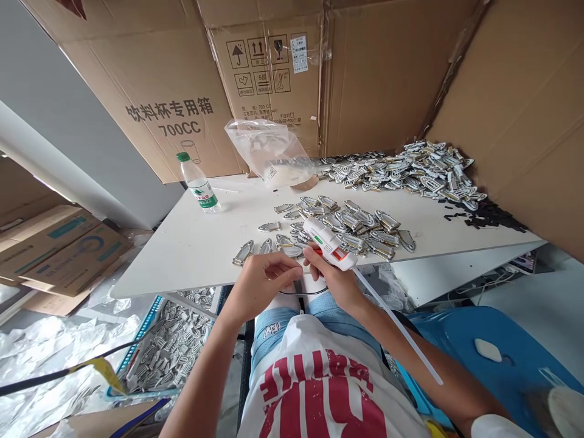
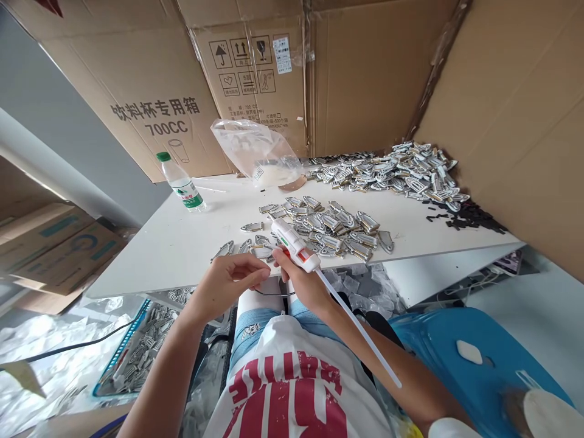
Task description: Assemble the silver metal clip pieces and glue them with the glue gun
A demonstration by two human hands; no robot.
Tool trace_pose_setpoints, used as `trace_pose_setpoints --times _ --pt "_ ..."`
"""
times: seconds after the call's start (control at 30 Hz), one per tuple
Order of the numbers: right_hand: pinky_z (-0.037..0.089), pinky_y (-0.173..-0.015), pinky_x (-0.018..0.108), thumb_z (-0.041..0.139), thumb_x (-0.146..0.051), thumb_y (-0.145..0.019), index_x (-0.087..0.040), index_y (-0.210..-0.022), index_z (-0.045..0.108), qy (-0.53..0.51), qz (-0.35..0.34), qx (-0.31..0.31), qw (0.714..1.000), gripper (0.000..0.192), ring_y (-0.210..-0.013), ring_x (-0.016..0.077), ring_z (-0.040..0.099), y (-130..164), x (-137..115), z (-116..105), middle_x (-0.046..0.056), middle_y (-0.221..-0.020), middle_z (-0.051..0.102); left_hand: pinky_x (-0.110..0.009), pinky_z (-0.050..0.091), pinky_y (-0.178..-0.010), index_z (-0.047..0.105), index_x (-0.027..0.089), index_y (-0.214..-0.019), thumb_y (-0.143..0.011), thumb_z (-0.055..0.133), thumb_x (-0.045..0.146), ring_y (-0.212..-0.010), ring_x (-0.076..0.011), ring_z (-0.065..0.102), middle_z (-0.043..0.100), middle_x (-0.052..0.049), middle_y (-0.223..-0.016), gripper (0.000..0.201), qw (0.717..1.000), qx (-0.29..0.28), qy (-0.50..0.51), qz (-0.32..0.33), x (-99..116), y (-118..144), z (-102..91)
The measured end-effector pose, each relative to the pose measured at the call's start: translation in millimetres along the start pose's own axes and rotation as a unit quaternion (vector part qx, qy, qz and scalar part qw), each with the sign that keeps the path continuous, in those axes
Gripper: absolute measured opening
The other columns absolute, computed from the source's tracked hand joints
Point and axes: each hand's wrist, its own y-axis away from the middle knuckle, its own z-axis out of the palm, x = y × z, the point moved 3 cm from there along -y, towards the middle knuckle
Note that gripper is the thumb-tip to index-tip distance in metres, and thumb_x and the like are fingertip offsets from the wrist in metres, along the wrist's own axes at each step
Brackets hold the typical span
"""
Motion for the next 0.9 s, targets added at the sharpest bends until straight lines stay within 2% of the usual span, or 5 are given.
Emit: trace_pose_setpoints --times 0.13,0.3,0.5,0.67,0.9 --pt "0.039 -0.061 0.03 0.079 -0.059 -0.096 -0.023 -0.093 0.074 -0.008 -0.002 -0.003 1.0 0.036 -0.059 0.0119 0.047 -0.3 0.8 1.1 -0.002 -0.077 0.066 -0.029 0.063 -0.073 0.086 0.023 -0.092 -0.096 0.079 0.039 -0.077 -0.0173 0.075 0.084 -0.004 -0.089 0.017 0.995 0.07 -0.049 0.047 5.3 2.7 -5.3" --pt "0.043 -0.063 0.03 0.08 -0.06 -0.094 -0.023 -0.092 0.074 -0.003 -0.002 0.003 1.0 0.038 -0.058 0.0127 0.048 -0.2 1.7 1.1 -0.002 -0.076 0.067 -0.029 0.06 -0.064 0.087 0.024 -0.089 -0.095 0.081 0.039 -0.07 -0.0175 0.072 0.084 -0.004 -0.086 0.017 0.98 0.159 -0.088 0.082 11.1 5.7 -9.4" --pt "0.044 -0.066 0.03 0.08 -0.058 -0.095 -0.023 -0.094 0.074 -0.022 0.003 -0.004 1.0 0.036 -0.059 0.0119 0.048 -0.5 6.0 1.3 -0.003 -0.077 0.067 -0.033 0.068 -0.084 0.086 0.024 -0.095 -0.097 0.079 0.03 -0.081 -0.0192 0.08 0.085 -0.001 -0.091 0.01 0.965 0.227 -0.085 0.102 18.9 10.2 -7.7" --pt "0.043 -0.065 0.031 0.081 -0.059 -0.094 -0.023 -0.091 0.073 -0.025 0.003 -0.007 1.0 0.038 -0.058 0.0119 0.046 -0.5 5.9 1.6 -0.003 -0.076 0.066 -0.033 0.068 -0.088 0.082 0.023 -0.103 -0.1 0.077 0.029 -0.091 -0.0206 0.084 0.086 -0.002 -0.099 0.008 0.963 0.238 -0.055 0.118 18.2 9.9 -5.4" --pt "0.042 -0.065 0.03 0.08 -0.06 -0.095 -0.023 -0.093 0.074 -0.016 0.006 -0.005 1.0 0.037 -0.06 0.0126 0.049 0.1 5.3 1.4 -0.003 -0.075 0.066 -0.035 0.069 -0.089 0.075 0.02 -0.106 -0.104 0.074 0.032 -0.096 -0.0221 0.084 0.086 -0.009 -0.109 0.013 0.976 0.176 0.043 0.118 12.5 4.0 -3.0"
